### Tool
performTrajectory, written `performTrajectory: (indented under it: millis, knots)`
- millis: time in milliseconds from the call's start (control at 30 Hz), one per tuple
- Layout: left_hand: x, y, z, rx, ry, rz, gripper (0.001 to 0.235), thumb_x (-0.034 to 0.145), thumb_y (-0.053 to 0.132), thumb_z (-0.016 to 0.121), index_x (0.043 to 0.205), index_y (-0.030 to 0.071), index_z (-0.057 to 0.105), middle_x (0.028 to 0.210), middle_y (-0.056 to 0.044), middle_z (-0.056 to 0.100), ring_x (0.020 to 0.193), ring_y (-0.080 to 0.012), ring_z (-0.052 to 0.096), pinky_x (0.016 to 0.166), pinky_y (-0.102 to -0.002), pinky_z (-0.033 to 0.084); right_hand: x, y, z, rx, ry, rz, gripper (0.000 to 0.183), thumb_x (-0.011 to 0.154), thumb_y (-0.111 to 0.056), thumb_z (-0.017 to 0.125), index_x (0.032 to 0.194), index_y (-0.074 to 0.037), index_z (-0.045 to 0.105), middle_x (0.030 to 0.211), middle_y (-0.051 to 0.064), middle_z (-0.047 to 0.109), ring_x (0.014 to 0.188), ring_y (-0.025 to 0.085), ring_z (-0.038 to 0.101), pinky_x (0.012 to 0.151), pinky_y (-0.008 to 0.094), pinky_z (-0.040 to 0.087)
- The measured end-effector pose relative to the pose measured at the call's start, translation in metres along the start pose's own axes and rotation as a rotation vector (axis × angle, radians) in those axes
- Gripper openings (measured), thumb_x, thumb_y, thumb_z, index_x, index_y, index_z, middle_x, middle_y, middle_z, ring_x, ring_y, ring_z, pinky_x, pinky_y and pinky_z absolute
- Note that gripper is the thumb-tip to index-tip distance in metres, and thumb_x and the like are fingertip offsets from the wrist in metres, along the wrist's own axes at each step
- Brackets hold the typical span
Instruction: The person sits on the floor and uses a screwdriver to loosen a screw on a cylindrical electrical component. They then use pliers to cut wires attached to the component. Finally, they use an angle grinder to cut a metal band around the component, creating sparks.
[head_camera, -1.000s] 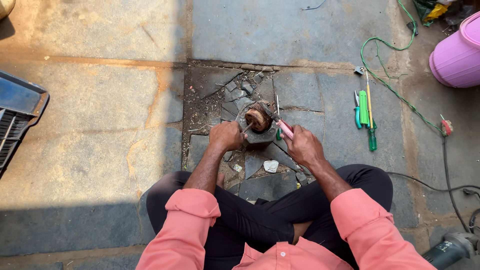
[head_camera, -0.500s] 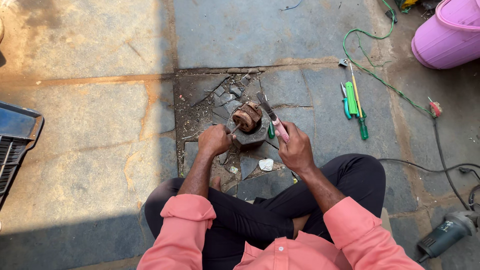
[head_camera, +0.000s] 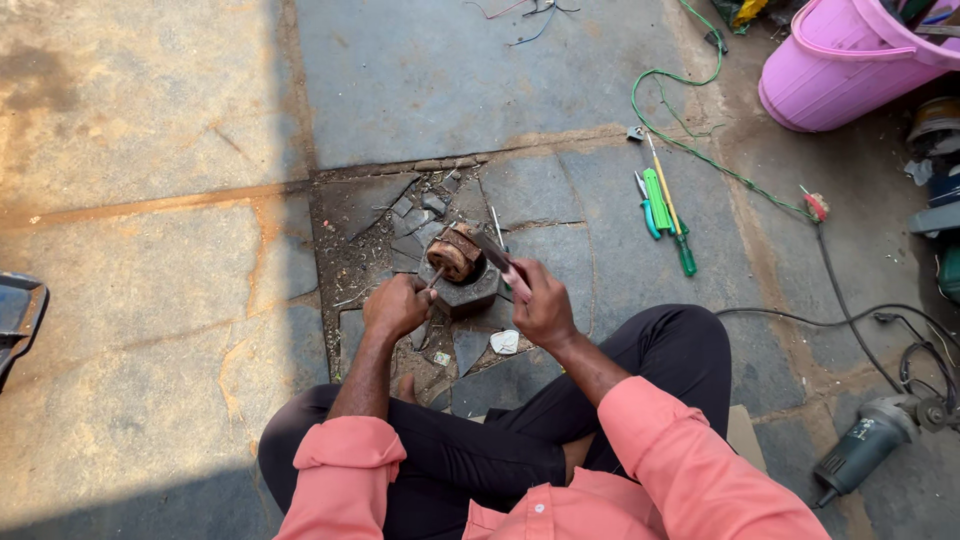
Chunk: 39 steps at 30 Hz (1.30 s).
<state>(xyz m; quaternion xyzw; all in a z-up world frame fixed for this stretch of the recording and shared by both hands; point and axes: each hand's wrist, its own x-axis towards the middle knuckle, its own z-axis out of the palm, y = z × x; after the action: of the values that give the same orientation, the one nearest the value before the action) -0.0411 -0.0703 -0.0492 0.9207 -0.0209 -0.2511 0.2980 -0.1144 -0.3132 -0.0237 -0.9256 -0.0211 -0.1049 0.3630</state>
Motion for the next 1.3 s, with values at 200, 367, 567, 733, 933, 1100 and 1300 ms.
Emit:
performTrajectory:
  millis: [200, 367, 567, 733, 933, 1100, 1300]
  knots:
    - [0.000, -0.003, -0.003, -0.046, -0.024, -0.054, 0.026, 0.094, 0.042, 0.067, 0.109, 0.025, 0.081, 0.075, 0.001, 0.077, 0.079, -0.0218, 0.074, 0.076, -0.045, 0.055, 0.007, -0.007, 0.004, -0.170, -0.254, 0.239, 0.025, 0.096, -0.021, 0.067, 0.109, 0.001, 0.064, 0.079, 0.020, 0.070, 0.070, 0.033, 0.068, 0.065, 0.046, 0.051]
    - [0.002, -0.002, -0.002, -0.073, -0.010, -0.056, 0.028, 0.097, 0.042, 0.062, 0.110, 0.023, 0.078, 0.073, 0.000, 0.078, 0.083, -0.0216, 0.076, 0.079, -0.045, 0.054, -0.001, -0.031, -0.017, 0.134, 0.007, -0.029, 0.030, 0.096, -0.021, 0.066, 0.114, 0.002, 0.060, 0.079, 0.019, 0.068, 0.065, 0.028, 0.068, 0.057, 0.041, 0.052]
    - [-0.004, -0.005, -0.001, -0.089, 0.018, 0.021, 0.028, 0.096, 0.040, 0.063, 0.103, 0.019, 0.081, 0.070, -0.003, 0.075, 0.080, -0.0259, 0.075, 0.078, -0.047, 0.054, 0.002, -0.013, 0.003, -0.211, -0.320, 0.291, 0.025, 0.096, -0.015, 0.069, 0.111, 0.002, 0.060, 0.080, 0.020, 0.067, 0.069, 0.031, 0.065, 0.063, 0.044, 0.049]
    - [0.002, -0.008, 0.002, -0.132, 0.027, 0.001, 0.027, 0.097, 0.039, 0.064, 0.100, 0.018, 0.080, 0.067, 0.000, 0.074, 0.074, -0.0226, 0.074, 0.074, -0.046, 0.054, -0.012, 0.019, 0.008, -0.014, -0.079, 0.210, 0.025, 0.100, -0.021, 0.063, 0.111, 0.002, 0.061, 0.083, 0.022, 0.071, 0.071, 0.036, 0.070, 0.068, 0.049, 0.053]
    - [-0.002, -0.009, 0.005, -0.213, 0.018, -0.007, 0.024, 0.096, 0.036, 0.065, 0.102, 0.021, 0.081, 0.066, 0.002, 0.075, 0.068, -0.0172, 0.072, 0.074, -0.043, 0.055, -0.012, 0.037, 0.029, -0.114, -0.123, 0.098, 0.020, 0.094, -0.016, 0.066, 0.106, 0.000, 0.063, 0.076, 0.017, 0.066, 0.060, 0.025, 0.064, 0.058, 0.043, 0.051]
    - [-0.008, -0.004, 0.006, -0.260, 0.039, -0.026, 0.026, 0.098, 0.036, 0.063, 0.103, 0.019, 0.083, 0.071, 0.002, 0.078, 0.068, -0.0184, 0.073, 0.071, -0.044, 0.056, 0.000, 0.017, 0.019, -0.011, -0.225, 0.347, 0.014, 0.100, -0.015, 0.062, 0.102, -0.001, 0.060, 0.072, 0.008, 0.062, 0.054, 0.018, 0.057, 0.050, 0.040, 0.049]
    - [-0.016, 0.002, 0.014, -0.031, 0.241, 0.017, 0.024, 0.095, 0.036, 0.066, 0.106, 0.021, 0.081, 0.081, -0.010, 0.076, 0.072, -0.0306, 0.073, 0.067, -0.049, 0.056, 0.001, -0.017, -0.023, 0.139, -0.019, 0.039, 0.016, 0.100, -0.015, 0.060, 0.105, 0.000, 0.059, 0.063, 0.007, 0.058, 0.052, 0.019, 0.059, 0.050, 0.042, 0.047]
